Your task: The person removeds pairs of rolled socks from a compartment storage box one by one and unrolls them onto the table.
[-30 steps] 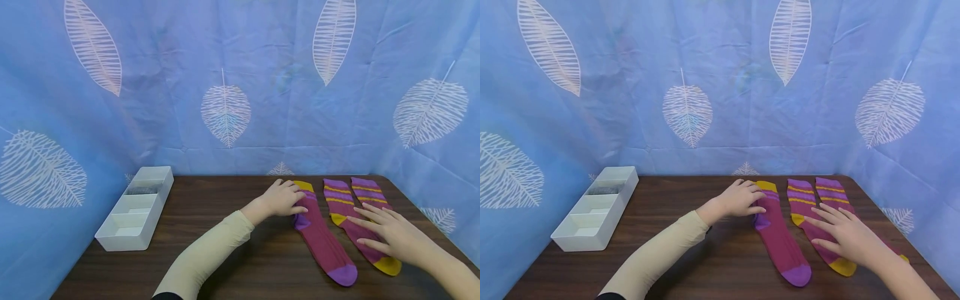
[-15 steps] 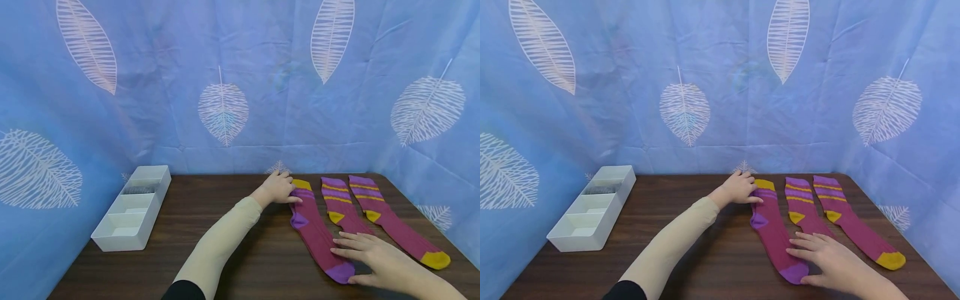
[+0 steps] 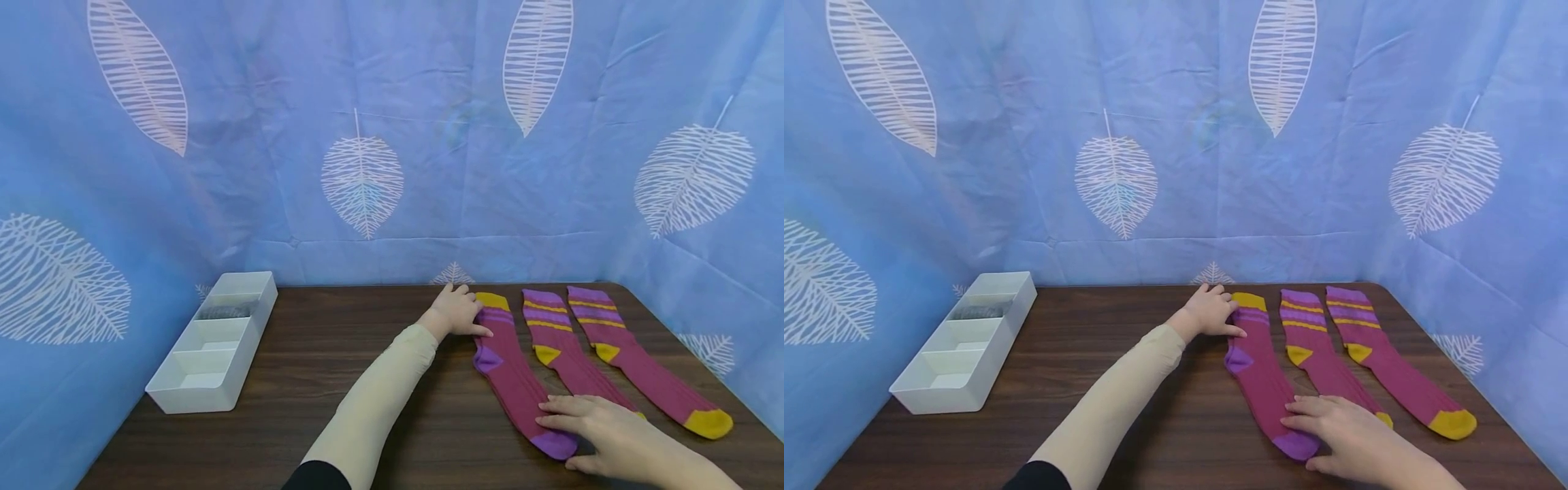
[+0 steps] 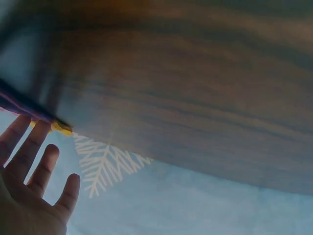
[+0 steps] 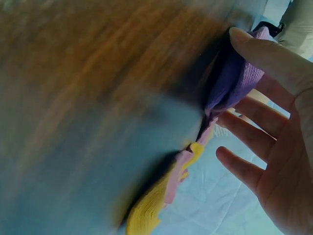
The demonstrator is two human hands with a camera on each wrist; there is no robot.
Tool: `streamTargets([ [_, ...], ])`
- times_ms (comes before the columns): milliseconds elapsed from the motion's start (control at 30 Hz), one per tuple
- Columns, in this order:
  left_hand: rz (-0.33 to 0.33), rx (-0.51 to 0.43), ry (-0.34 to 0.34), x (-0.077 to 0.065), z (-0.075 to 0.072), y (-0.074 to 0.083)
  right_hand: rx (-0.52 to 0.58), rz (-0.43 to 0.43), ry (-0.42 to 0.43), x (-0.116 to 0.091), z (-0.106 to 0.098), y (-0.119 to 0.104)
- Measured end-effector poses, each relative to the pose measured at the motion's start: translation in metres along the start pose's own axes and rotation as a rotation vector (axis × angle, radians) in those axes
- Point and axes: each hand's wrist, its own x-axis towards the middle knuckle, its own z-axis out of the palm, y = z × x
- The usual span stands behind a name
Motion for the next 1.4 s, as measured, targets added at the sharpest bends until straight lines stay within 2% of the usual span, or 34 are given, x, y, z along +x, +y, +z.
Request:
streamTargets([
  [167,-0.024,-0.075,-0.011,0.005,0.001,0.002,0.034,0.06,-0.04,-0.001,-0.002,0.006],
  [400,-0.02,-0.163,-0.051,0.007,0.0,0.005,0.053,0.107,-0.074,-0.004,-0.005,0.008],
  [667,-0.017,-0.175,-0.038,0.004,-0.004,0.006,0.034,0.127,-0.09,-0.002,-0.007,0.007],
  [800,-0.011,-0.16,-0.025,0.002,-0.008,0.007,0.022,0.14,-0.051,-0.004,-0.007,0.005],
  [933,-0.006,-0.151,-0.014,0.0,-0.012,0.007,-0.033,0.142,0.038,-0.004,-0.007,0.002],
  [1133,-0.01,-0.103,-0.02,-0.004,-0.017,0.006,-0.05,0.089,0.133,-0.004,-0.009,0.001],
  [1400,-0.04,-0.029,0.025,-0.012,-0.028,-0.006,-0.044,0.031,0.239,0.003,-0.023,-0.011],
])
